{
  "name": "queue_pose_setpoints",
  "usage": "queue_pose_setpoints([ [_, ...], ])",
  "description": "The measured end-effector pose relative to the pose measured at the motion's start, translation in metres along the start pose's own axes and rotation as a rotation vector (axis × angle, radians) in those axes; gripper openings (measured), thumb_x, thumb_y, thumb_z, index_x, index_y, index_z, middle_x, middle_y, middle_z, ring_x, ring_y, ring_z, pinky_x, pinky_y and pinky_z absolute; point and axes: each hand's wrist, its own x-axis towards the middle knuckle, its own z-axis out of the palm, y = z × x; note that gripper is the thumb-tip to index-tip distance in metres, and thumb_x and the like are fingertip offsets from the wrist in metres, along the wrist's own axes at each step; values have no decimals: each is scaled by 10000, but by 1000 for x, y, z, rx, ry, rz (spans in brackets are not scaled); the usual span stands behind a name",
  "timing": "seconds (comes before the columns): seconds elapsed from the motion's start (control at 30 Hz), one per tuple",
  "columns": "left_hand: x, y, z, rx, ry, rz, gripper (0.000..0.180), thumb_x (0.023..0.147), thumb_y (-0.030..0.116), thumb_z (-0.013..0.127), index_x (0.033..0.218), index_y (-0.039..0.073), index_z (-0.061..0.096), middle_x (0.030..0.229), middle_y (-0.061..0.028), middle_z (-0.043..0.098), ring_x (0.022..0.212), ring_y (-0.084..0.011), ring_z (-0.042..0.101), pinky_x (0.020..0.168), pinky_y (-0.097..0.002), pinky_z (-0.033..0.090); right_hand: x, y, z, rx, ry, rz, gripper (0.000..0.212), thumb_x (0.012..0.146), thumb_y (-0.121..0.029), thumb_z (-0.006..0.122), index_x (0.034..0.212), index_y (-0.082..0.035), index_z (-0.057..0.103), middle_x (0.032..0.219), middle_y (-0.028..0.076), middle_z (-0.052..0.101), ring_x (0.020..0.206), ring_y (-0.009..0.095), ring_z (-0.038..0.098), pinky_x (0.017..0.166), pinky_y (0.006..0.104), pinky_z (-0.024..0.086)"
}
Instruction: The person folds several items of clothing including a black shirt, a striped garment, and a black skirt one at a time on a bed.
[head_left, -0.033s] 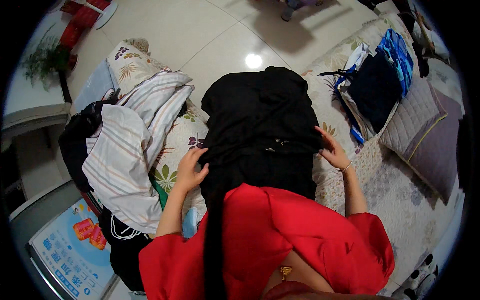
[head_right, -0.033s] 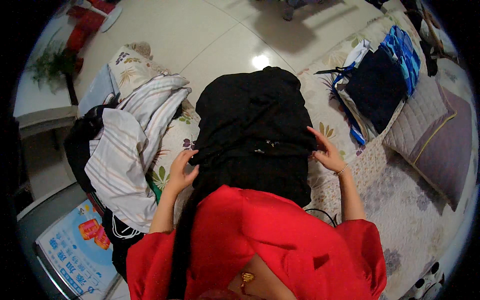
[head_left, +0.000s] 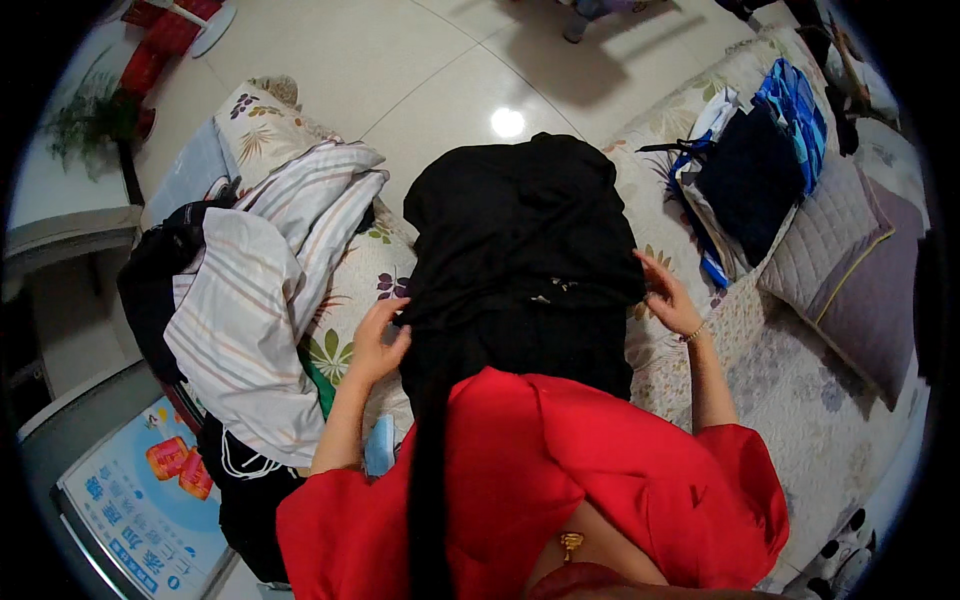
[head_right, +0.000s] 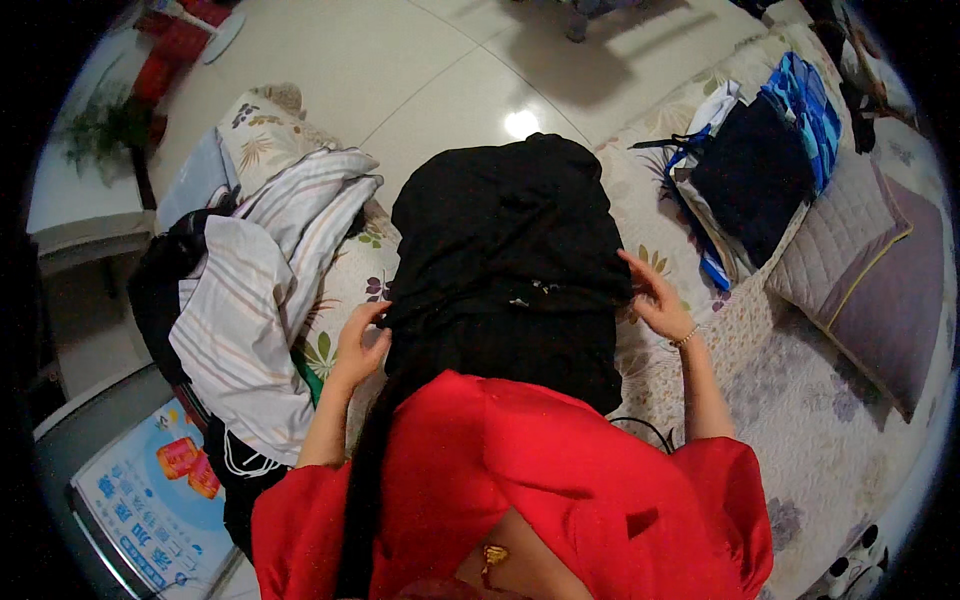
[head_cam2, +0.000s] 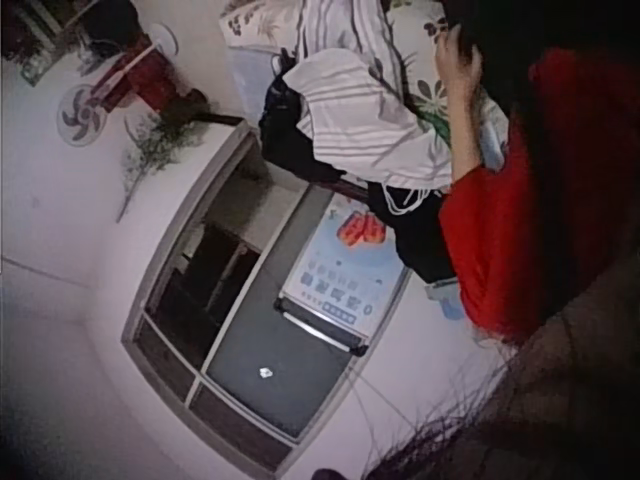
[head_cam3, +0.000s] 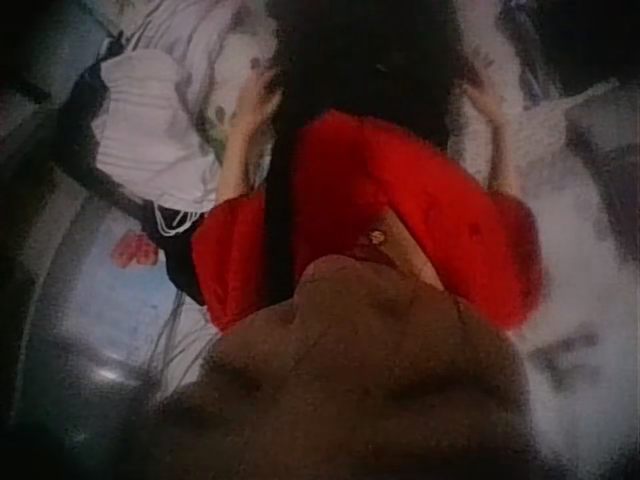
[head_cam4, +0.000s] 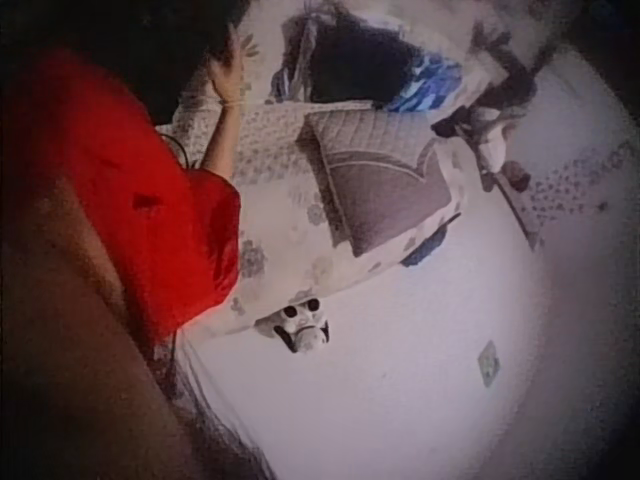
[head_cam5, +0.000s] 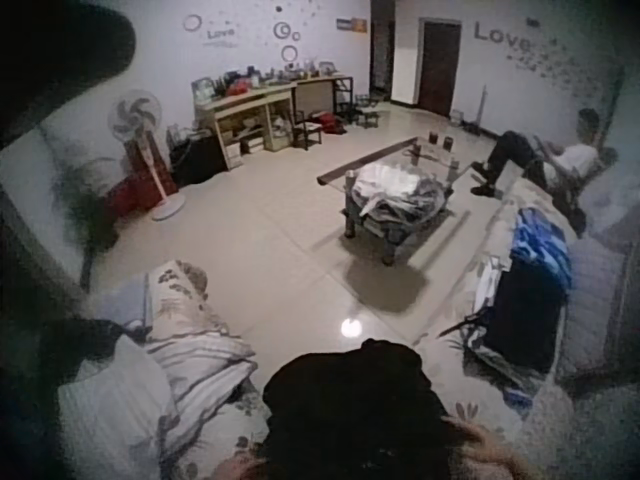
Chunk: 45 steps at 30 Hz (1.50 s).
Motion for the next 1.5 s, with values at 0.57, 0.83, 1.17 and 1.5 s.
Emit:
queue_pose_setpoints([
  [0.57,80,41,-59,-238,-283,75,388,796,135,598,1168,28,582,1266,-159,564,1203,-338,506,1044,-430,354,82,-90,-38,-446,-198,-457,427,650,110,522,1031,-58,620,1049,79,675,1155,320,550,1045,467,359],
  [0.83,49,76,-105,-431,-582,149,462,693,112,660,1129,-21,587,1234,-223,568,1166,-336,534,975,-352,398,29,-116,-43,-376,-412,-307,221,721,6,591,942,-7,600,1012,204,645,935,382,620,810,374,498],
  [1.17,79,-25,-30,-1400,-412,-581,409,977,279,461,1294,23,501,1298,-119,538,1203,-253,508,1008,-379,420,111,-70,-56,-186,-535,-33,335,868,-109,601,1181,9,585,1141,89,636,1082,177,571,965,311,421],
  [1.5,169,-44,45,-1594,-29,-647,557,942,404,515,1313,-7,457,1332,-163,506,1226,-282,493,1057,-435,374,190,-29,-14,972,5,535,460,917,-349,586,1206,7,549,1115,100,640,949,184,639,828,300,523],
])
